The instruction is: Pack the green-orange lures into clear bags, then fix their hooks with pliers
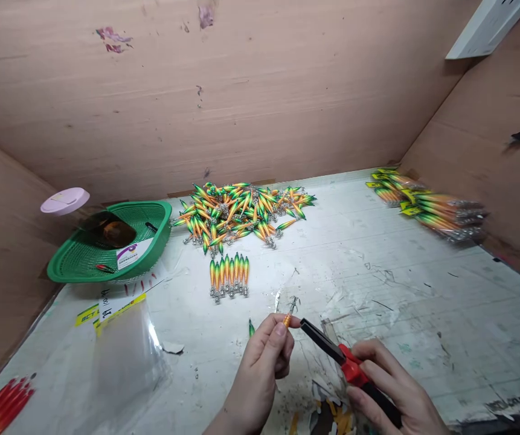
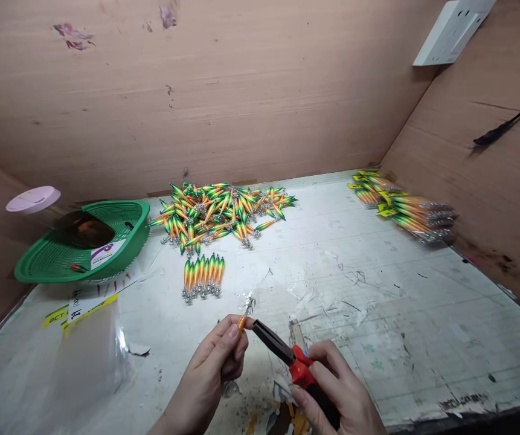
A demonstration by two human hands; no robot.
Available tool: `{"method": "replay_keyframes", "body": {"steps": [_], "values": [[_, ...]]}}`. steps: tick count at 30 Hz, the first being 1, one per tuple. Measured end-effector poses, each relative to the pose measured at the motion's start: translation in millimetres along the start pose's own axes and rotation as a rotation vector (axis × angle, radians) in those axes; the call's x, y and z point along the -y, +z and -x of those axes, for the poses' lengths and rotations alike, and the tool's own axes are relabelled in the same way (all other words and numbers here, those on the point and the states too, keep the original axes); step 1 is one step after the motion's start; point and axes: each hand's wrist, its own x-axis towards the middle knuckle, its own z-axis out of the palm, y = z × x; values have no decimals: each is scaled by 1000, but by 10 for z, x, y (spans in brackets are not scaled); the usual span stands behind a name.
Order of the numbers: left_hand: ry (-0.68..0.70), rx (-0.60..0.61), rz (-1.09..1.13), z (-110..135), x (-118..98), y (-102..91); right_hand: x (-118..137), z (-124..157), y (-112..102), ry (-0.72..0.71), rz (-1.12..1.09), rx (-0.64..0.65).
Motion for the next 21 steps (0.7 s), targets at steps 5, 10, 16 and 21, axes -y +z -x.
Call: {"method": "replay_keyframes", "body": {"steps": [5,10,16,21], "values": [[12,-3,-15,60,-6,37,86,14,2,19,-36,-18],[164,-86,-321,107,-9,56,114,25,-9,62,-75,3],[352,-208,-640,167,40,50,131,5,-52,72,-104,-11],[501,-208,-768,194,36,37,170,-12,-100,75,-70,3]]}}
